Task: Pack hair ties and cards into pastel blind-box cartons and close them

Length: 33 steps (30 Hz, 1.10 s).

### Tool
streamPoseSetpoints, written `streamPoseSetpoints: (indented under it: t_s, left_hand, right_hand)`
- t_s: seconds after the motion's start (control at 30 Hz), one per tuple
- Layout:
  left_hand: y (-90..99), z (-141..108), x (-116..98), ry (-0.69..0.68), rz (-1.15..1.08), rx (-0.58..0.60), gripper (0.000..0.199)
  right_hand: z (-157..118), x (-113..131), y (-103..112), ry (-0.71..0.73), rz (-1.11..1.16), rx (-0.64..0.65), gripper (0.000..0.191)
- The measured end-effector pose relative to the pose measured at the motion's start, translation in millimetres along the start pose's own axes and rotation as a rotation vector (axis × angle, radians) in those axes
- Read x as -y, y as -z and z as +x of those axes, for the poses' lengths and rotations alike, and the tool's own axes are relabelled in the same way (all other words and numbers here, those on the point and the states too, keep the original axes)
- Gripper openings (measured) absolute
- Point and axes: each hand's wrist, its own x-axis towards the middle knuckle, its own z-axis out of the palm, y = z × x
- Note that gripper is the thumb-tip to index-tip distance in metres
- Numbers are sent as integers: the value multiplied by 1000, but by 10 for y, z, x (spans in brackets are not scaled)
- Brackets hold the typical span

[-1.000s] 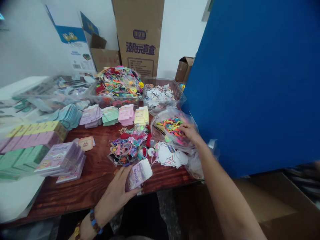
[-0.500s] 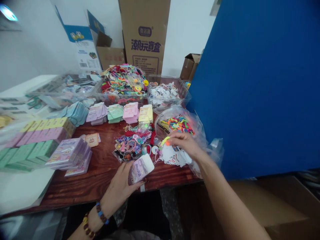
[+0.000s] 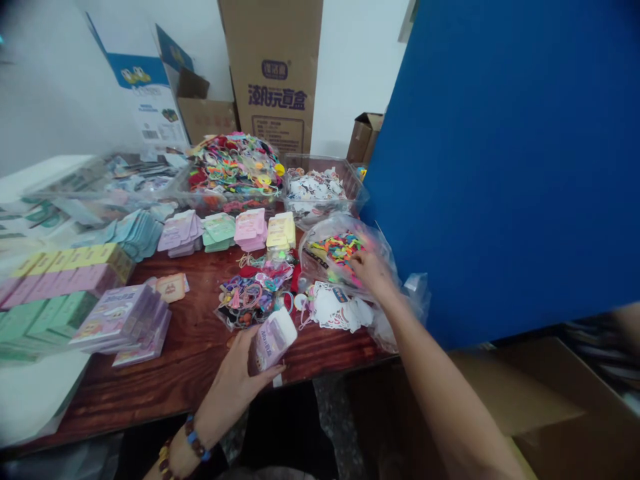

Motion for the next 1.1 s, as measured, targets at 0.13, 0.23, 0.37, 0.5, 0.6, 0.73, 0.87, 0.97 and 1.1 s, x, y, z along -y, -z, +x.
streamPoseSetpoints:
  t_s: [0.13,0.23,0.37,0.5,0.6,0.73,0.87,0.97,1.1]
  left_hand:
    - [24,-45,15,109,-114,-71,62]
    - [57,-71,7,93,-86,-70,60]
    - [75,-96,34,55,-38,-63,55]
    - [47,-116,105,-9,14,-61,57]
    - [32,-136,131,1,19,-43,58]
    - [52,-168,109,13,32,0,59]
    - [91,-186,71,37,38,31,58]
    - [100,-184,69,48,42,31,60]
    - [76,-171,87,33,37,31,62]
  right_hand:
    - [296,-256,-73,-90,-56,6,25]
    - [316,-348,-142,-121,-26,17,25]
    - [257,-419,-121,-138,73,-7,20]
    - [243,-463,-30,-126,173,-27,23]
    - [276,-466,-2,-136,134,-28,21]
    - [313,-439,-57,-161,44,14,18]
    - [312,-429,-121,-155,33,46,15]
    - [287,-453,-99,-162,82,24,17]
    - [245,-486,-4,-158,140,-81,18]
